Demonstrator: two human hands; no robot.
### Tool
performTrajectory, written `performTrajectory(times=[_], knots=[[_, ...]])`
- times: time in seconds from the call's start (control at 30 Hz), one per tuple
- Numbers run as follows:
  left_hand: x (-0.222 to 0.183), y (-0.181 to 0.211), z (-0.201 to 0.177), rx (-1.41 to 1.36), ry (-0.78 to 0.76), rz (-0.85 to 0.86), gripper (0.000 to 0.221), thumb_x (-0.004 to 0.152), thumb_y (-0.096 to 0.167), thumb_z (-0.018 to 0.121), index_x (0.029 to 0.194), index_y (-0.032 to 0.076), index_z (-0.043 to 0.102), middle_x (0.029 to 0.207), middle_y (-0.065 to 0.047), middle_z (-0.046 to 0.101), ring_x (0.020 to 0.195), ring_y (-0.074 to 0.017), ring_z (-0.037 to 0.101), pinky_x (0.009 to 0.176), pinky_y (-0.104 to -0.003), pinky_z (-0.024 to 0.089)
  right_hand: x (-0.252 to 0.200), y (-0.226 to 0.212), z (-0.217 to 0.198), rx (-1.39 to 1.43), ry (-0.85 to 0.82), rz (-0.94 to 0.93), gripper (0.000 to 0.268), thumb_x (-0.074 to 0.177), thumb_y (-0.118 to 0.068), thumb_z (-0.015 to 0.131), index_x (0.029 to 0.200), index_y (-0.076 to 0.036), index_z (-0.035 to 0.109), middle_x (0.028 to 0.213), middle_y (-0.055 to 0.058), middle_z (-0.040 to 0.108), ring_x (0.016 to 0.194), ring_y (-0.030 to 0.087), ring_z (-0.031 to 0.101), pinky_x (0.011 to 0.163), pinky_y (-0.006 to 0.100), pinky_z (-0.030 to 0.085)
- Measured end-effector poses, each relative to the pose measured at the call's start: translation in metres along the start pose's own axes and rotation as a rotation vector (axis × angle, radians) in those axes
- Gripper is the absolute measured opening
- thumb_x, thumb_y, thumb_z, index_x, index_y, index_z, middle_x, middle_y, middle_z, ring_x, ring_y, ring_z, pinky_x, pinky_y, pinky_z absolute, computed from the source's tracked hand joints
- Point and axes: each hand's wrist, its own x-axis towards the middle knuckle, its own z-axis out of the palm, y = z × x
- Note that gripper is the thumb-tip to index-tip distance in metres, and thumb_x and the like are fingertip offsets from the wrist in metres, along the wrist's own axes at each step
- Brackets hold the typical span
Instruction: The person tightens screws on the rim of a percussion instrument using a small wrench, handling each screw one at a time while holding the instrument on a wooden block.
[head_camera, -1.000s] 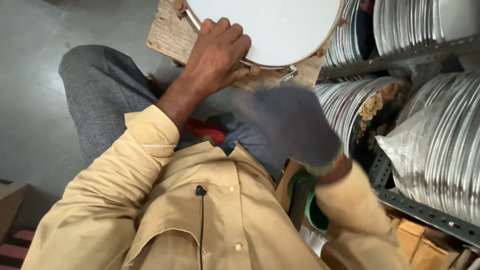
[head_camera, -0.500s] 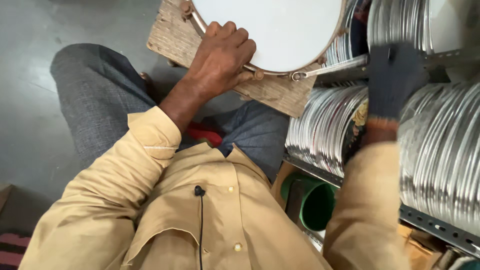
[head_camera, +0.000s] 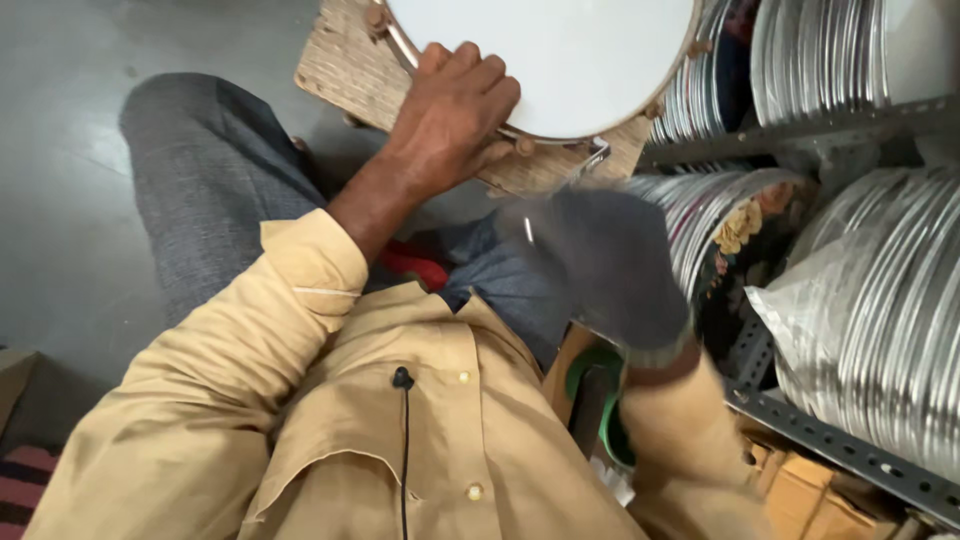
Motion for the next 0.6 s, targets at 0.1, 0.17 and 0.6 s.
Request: performTrajectory(times=[0.1,0.17,0.6], knots=[[-0.001,-0.002,-0.001,-0.010,0.060,0.033,0.061,0.069,0.034,0.089,0.119,0.007,0.066,0.109,-0.007,0.059,0.104,-0.0264,0.054,0.088,-0.041,0.038,0.067,0.063,0.026,0.153,0.116,-0.076,0.019,0.108,-0.028,0.063,0.104,-0.012,0.072,0.096,0.003,0.076,0.067,0.012,0.066,0.061,0.026,0.051],[-0.001,-0.001,0.002,-0.024,0.028,0.009,0.055,0.071,0.034,0.090,0.112,0.008,0.064,0.106,-0.007,0.058,0.102,-0.0265,0.054,0.088,-0.042,0.038,0.074,0.111,0.029,0.107,0.157,-0.027,0.019,0.107,-0.027,0.064,0.103,-0.011,0.073,0.095,0.003,0.075,0.068,0.014,0.066,0.062,0.028,0.052],[0.000,-0.008,0.007,-0.054,0.037,-0.043,0.048,0.073,0.039,0.091,0.099,0.010,0.063,0.100,-0.006,0.060,0.100,-0.0262,0.056,0.086,-0.042,0.039,-0.129,0.169,0.020,-0.169,0.310,0.805,0.023,0.111,-0.019,0.075,0.099,-0.001,0.069,0.093,0.014,0.067,0.080,0.025,0.062,0.071,0.039,0.049]])
